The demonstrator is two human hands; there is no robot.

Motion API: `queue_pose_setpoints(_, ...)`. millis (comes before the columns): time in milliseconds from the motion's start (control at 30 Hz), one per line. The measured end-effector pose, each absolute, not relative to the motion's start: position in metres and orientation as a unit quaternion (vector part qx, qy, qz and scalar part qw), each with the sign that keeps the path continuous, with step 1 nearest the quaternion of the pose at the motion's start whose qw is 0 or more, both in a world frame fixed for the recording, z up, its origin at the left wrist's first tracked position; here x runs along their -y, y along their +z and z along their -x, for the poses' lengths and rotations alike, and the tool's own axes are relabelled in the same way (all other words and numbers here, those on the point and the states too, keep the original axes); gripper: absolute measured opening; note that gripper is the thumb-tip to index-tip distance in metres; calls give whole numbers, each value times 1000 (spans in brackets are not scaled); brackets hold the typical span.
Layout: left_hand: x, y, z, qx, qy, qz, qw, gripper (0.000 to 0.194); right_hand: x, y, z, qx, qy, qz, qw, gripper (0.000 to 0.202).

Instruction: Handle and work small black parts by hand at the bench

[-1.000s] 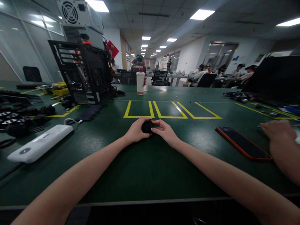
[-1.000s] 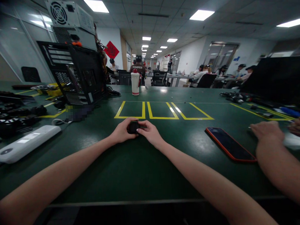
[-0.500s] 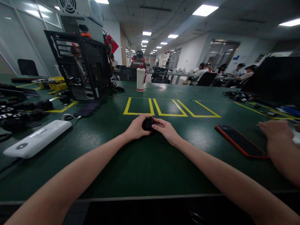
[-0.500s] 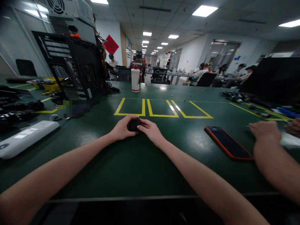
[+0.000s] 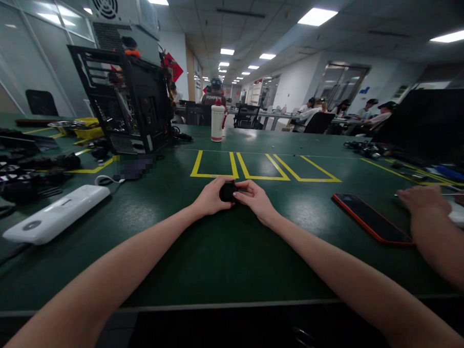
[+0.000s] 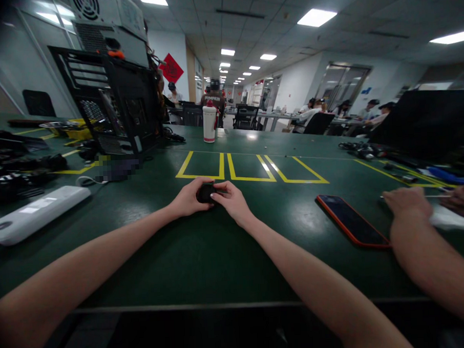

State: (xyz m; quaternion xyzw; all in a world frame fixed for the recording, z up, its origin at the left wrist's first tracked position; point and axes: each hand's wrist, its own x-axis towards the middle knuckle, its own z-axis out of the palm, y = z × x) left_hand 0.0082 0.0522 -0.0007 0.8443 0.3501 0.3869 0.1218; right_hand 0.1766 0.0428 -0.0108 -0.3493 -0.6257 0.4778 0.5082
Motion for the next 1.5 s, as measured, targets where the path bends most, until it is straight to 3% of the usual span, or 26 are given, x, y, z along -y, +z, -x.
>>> queue_pose_setpoints(300,-52,-1,-8,-345,387,-846,127,59,-42,-11,-180,628,512,318,493,34)
queue_pose_setpoints(567,-53,-2,-8,-349,386,-844,125,60,-44,-11,-179,629,461,367,506,22)
queue_pose_setpoints(767,-55,-4,-8,-349,388,-844,124,61,-46,-11,-178,629,468,368,499,35)
queue_pose_setpoints(1167,-53,-2,-8,-359,382,-843,124,60,-40,-9,-178,633,443,364,520,20)
queue_pose_setpoints(1333,-53,-3,-8,-359,384,-841,129,60,-44,-10,-177,616,476,362,512,39)
queue_pose_setpoints(1500,-52,-2,-8,-360,384,-840,133,59,-42,-7,-178,621,499,355,489,32)
